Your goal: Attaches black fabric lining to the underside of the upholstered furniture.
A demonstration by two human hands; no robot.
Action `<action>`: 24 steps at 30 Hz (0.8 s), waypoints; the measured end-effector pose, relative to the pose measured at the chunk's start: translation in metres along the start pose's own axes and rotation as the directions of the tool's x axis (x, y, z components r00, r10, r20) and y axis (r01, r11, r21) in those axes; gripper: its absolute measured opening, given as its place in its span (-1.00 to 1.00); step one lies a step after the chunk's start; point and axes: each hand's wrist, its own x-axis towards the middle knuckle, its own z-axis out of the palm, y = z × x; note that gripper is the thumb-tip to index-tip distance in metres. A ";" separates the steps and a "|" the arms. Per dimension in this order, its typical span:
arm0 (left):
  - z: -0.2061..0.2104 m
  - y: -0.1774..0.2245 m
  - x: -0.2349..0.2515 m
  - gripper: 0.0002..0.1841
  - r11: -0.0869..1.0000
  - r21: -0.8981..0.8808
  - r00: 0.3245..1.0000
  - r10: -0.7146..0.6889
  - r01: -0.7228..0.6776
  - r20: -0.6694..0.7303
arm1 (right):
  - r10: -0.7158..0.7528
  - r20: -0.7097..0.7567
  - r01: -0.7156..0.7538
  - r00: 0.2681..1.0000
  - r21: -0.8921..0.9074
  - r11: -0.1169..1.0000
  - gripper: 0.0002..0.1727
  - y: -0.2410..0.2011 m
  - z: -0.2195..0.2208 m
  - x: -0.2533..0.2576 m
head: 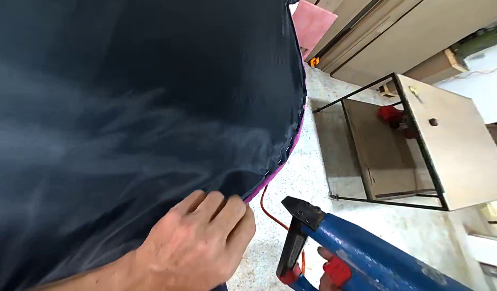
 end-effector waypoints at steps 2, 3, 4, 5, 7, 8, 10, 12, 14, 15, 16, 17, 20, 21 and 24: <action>0.011 -0.002 0.008 -0.72 0.997 0.079 0.999 -0.008 0.004 0.051 | 0.019 -0.017 -0.019 1.000 0.013 1.000 -0.64 0.010 0.005 0.010; 0.015 -0.002 0.010 -0.71 0.994 0.106 0.998 -0.008 0.001 0.068 | 0.028 -0.020 -0.028 0.999 0.025 0.999 -0.64 0.015 0.007 0.014; 0.018 -0.002 0.011 -0.72 0.994 0.111 0.997 -0.006 -0.003 0.082 | 0.039 -0.024 -0.038 0.999 0.039 0.999 -0.64 0.019 0.009 0.016; 0.021 -0.002 0.011 -0.73 0.994 0.106 0.996 0.005 -0.014 0.084 | 0.053 -0.030 -0.051 0.998 0.049 0.997 -0.65 0.021 0.010 0.018; 0.024 -0.003 0.010 -0.73 0.995 0.084 0.996 0.048 -0.055 0.077 | 0.083 -0.043 -0.080 0.996 0.059 0.995 -0.67 0.024 0.011 0.018; 0.025 -0.004 0.010 -0.72 0.994 0.075 0.994 0.076 -0.082 0.079 | 0.087 -0.050 -0.085 0.995 0.047 0.995 -0.70 0.023 0.011 0.018; 0.027 -0.006 0.011 -0.72 0.989 0.063 0.989 0.128 -0.132 0.074 | 0.088 -0.075 -0.088 0.993 -0.002 0.996 -0.78 0.012 0.013 0.021; 0.027 -0.009 0.011 -0.72 0.982 0.066 0.982 0.171 -0.177 0.079 | 0.079 -0.067 -0.082 0.995 -0.047 0.995 -0.83 0.005 0.010 0.023; 0.027 -0.010 0.011 -0.72 0.976 0.080 0.976 0.192 -0.201 0.099 | 0.072 -0.038 -0.077 0.997 -0.122 0.990 -0.80 0.004 0.002 0.024; 0.027 -0.009 0.011 -0.72 0.974 0.091 0.974 0.198 -0.208 0.108 | 0.075 -0.022 -0.078 0.997 -0.166 0.983 -0.76 0.001 -0.002 0.025; 0.027 -0.008 0.012 -0.72 0.972 0.098 0.973 0.202 -0.213 0.112 | 0.088 -0.011 -0.088 0.996 -0.203 0.975 -0.73 -0.006 -0.005 0.027; 0.027 -0.007 0.013 -0.73 0.970 0.104 0.971 0.208 -0.220 0.117 | 0.105 -0.003 -0.103 0.994 -0.240 0.965 -0.72 -0.015 -0.006 0.031; 0.026 -0.003 0.016 -0.72 0.962 0.117 0.964 0.233 -0.248 0.128 | 0.135 0.016 -0.121 0.991 -0.345 0.931 -0.71 -0.040 -0.008 0.044; 0.025 -0.002 0.017 -0.72 0.961 0.116 0.963 0.236 -0.251 0.129 | 0.135 0.023 -0.116 0.991 -0.381 0.917 -0.70 -0.046 -0.007 0.048; 0.026 -0.002 0.016 -0.72 0.966 0.104 0.966 0.222 -0.236 0.132 | 0.136 0.064 -0.091 0.989 -0.462 0.882 -0.70 -0.056 -0.003 0.061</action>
